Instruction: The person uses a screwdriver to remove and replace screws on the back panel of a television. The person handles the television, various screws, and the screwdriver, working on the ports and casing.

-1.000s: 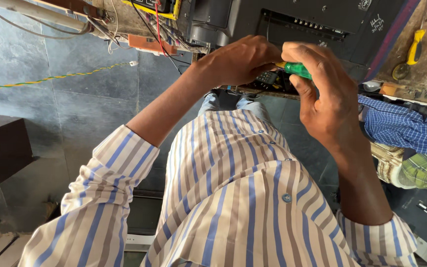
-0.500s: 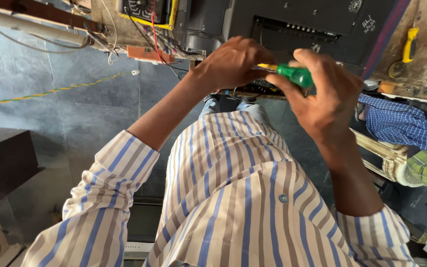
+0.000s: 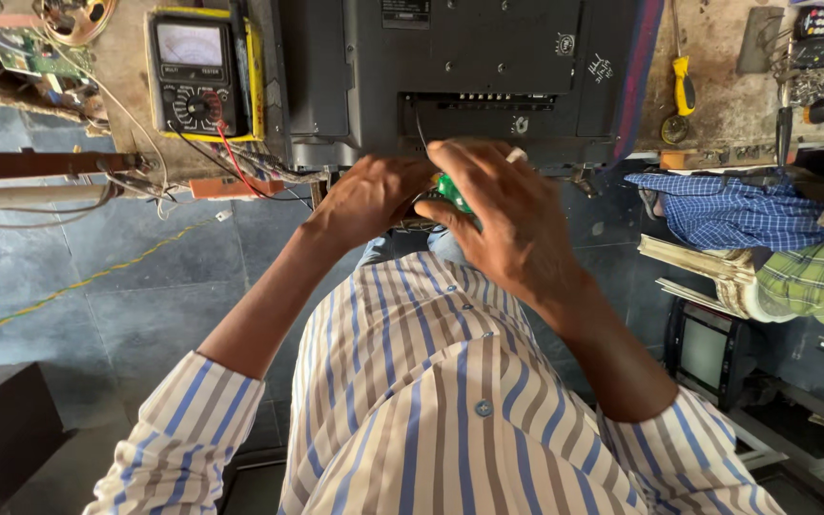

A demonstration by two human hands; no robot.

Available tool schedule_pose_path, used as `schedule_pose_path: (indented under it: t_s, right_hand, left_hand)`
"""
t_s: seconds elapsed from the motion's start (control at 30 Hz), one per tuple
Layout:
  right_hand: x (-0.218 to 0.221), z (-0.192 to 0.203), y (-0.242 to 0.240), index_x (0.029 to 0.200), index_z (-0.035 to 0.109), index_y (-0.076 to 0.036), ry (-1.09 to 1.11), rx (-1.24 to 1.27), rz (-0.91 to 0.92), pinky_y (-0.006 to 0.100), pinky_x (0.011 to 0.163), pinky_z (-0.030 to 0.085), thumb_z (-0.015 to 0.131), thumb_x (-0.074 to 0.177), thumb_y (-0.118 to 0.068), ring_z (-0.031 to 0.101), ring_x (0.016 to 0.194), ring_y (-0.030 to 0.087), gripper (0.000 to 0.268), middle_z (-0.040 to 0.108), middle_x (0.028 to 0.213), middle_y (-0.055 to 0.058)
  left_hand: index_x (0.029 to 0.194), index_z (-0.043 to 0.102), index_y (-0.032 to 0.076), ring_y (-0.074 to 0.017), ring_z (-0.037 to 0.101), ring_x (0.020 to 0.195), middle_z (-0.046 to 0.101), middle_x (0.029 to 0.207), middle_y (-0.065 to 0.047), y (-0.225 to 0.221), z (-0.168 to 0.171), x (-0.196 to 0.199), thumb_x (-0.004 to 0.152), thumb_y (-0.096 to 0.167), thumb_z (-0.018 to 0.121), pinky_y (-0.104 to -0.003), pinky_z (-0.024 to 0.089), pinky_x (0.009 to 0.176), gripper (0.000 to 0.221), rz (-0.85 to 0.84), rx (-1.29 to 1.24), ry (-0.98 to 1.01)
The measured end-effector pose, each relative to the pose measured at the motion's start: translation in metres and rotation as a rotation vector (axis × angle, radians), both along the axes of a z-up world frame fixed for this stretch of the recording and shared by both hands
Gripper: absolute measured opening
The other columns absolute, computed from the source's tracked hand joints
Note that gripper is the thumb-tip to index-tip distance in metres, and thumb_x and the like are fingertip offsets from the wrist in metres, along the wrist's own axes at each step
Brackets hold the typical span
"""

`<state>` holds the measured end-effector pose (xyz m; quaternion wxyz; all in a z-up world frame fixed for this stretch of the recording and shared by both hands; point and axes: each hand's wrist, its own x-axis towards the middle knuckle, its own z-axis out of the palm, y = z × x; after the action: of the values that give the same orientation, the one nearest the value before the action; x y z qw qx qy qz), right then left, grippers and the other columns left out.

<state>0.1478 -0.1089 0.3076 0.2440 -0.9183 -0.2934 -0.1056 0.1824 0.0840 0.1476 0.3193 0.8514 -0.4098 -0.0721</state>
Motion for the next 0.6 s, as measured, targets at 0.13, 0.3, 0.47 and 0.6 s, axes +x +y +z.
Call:
schedule_pose_path:
  t_s: [0.13,0.3,0.47,0.6]
  right_hand:
    - [-0.006,-0.001,0.004,0.143,0.051,-0.003,0.161,0.122,0.031,0.036,0.084,0.063,0.075,0.094,0.0,0.075,0.101,0.025,0.054,0.071,0.126,0.016]
    - [0.0,-0.01,0.011,0.143,0.049,-0.005,0.026,0.109,-0.007,0.039,0.081,0.061,0.085,0.098,-0.009,0.075,0.101,0.027,0.057,0.071,0.122,0.013]
    - [-0.004,-0.002,0.006,0.129,0.053,0.004,0.098,0.163,0.01,0.043,0.089,0.065,0.073,0.084,0.008,0.072,0.11,0.043,0.049,0.069,0.123,0.028]
    - [-0.004,-0.008,0.014,0.126,0.055,-0.003,0.109,0.192,-0.094,0.035,0.083,0.062,0.083,0.101,-0.005,0.077,0.101,0.028,0.039,0.074,0.119,0.014]
  left_hand:
    - [0.128,0.064,0.005,-0.0279,0.066,0.112,0.069,0.127,-0.013,0.005,-0.005,-0.008,0.096,0.023,0.071,-0.043,0.053,0.099,0.038,0.021,0.005,-0.125]
    - [0.129,0.062,0.005,-0.0286,0.067,0.113,0.071,0.122,-0.012,-0.007,0.001,-0.014,0.089,0.016,0.07,-0.045,0.053,0.093,0.042,0.104,-0.011,0.105]
    - [0.124,0.062,0.008,-0.0275,0.071,0.11,0.073,0.116,-0.01,-0.021,0.003,-0.022,0.1,0.014,0.065,-0.042,0.057,0.092,0.025,0.26,-0.128,0.156]
    - [0.132,0.059,0.006,-0.0303,0.07,0.103,0.073,0.118,-0.013,-0.028,-0.007,-0.028,0.102,0.017,0.064,-0.042,0.057,0.085,0.032,0.373,-0.206,0.225]
